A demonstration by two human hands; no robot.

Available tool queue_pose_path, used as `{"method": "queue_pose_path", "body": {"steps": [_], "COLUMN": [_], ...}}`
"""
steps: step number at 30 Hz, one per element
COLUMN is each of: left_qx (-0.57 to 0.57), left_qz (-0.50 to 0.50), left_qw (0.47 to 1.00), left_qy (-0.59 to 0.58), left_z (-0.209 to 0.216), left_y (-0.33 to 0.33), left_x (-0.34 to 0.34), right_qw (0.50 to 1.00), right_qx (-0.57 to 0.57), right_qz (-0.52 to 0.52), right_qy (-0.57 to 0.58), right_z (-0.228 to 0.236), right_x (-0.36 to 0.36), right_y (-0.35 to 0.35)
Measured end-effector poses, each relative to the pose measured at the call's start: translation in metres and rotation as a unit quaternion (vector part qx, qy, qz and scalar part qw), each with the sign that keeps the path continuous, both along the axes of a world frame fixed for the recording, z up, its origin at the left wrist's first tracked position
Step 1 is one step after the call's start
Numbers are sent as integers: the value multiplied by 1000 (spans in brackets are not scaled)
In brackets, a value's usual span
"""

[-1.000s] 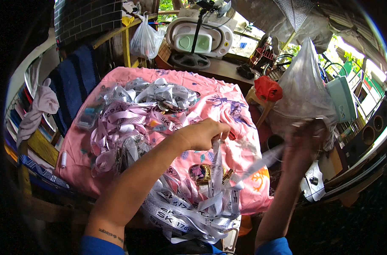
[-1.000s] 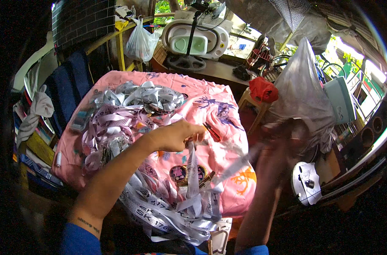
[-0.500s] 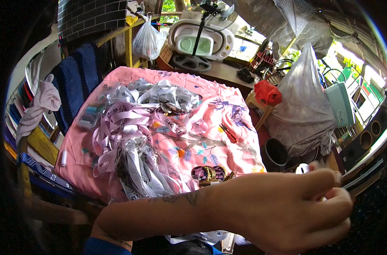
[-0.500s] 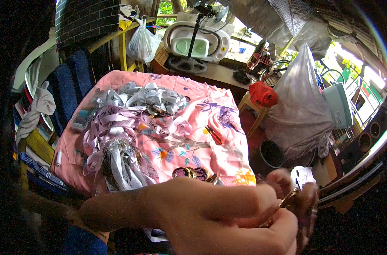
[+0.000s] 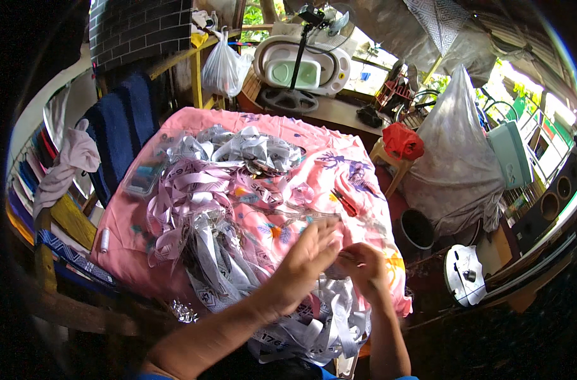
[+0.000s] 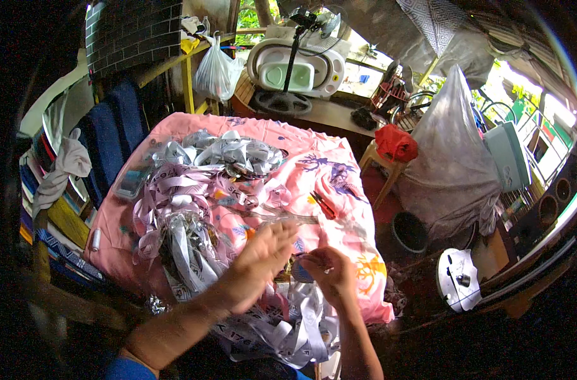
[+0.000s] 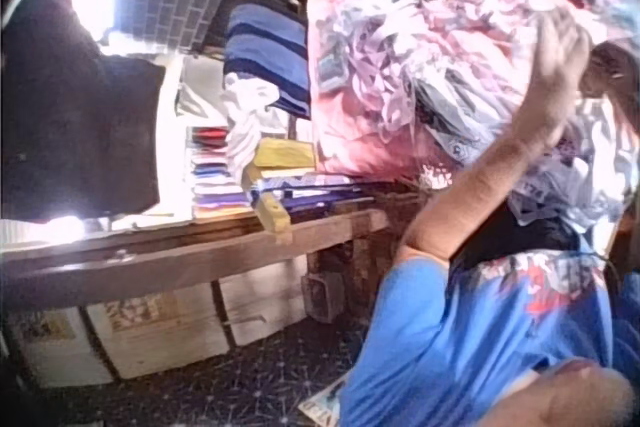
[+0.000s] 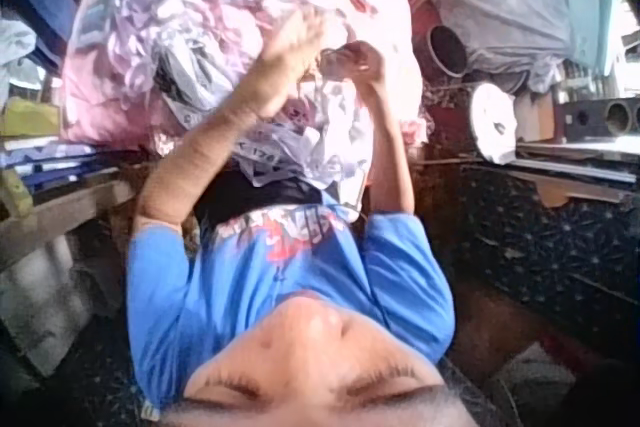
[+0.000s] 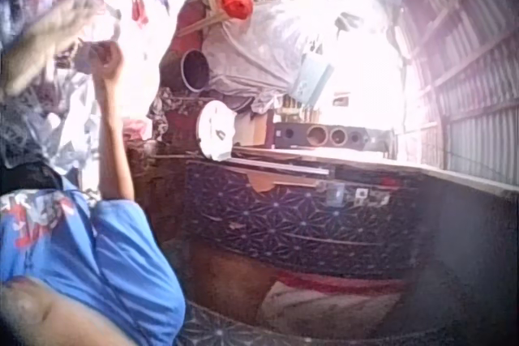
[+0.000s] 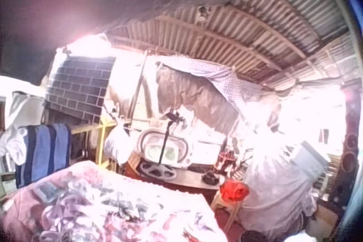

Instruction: The person assembles medals by attaching ribbons to metal medallions. They pick up ribbons and medallions from a pile on a pink cloth, thread the ribbon through the medallion, and place the assembled units on the table. The process is repeated for multiple medals.

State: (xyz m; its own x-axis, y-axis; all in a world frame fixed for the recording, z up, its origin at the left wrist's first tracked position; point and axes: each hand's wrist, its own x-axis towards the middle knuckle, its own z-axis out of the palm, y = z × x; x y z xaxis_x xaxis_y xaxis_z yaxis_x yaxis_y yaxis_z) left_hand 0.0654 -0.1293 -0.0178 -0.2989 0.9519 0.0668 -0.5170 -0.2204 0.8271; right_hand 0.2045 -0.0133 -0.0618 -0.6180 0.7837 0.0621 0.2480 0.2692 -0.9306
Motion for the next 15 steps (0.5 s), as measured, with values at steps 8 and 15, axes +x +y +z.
{"method": "queue_pose_path", "body": {"steps": [8, 15], "left_qx": [-232, -122], "left_qz": [194, 135], "left_qw": [953, 955], "left_qy": [34, -236], "left_z": [-100, -114], "left_y": [37, 36], "left_x": [36, 31], "right_qw": [935, 954], "right_qx": [321, 185], "right_qz": [-71, -27], "right_qy": [-132, -233], "right_z": [-53, -45], "right_x": [-12, 1], "right_y": [14, 11]}}
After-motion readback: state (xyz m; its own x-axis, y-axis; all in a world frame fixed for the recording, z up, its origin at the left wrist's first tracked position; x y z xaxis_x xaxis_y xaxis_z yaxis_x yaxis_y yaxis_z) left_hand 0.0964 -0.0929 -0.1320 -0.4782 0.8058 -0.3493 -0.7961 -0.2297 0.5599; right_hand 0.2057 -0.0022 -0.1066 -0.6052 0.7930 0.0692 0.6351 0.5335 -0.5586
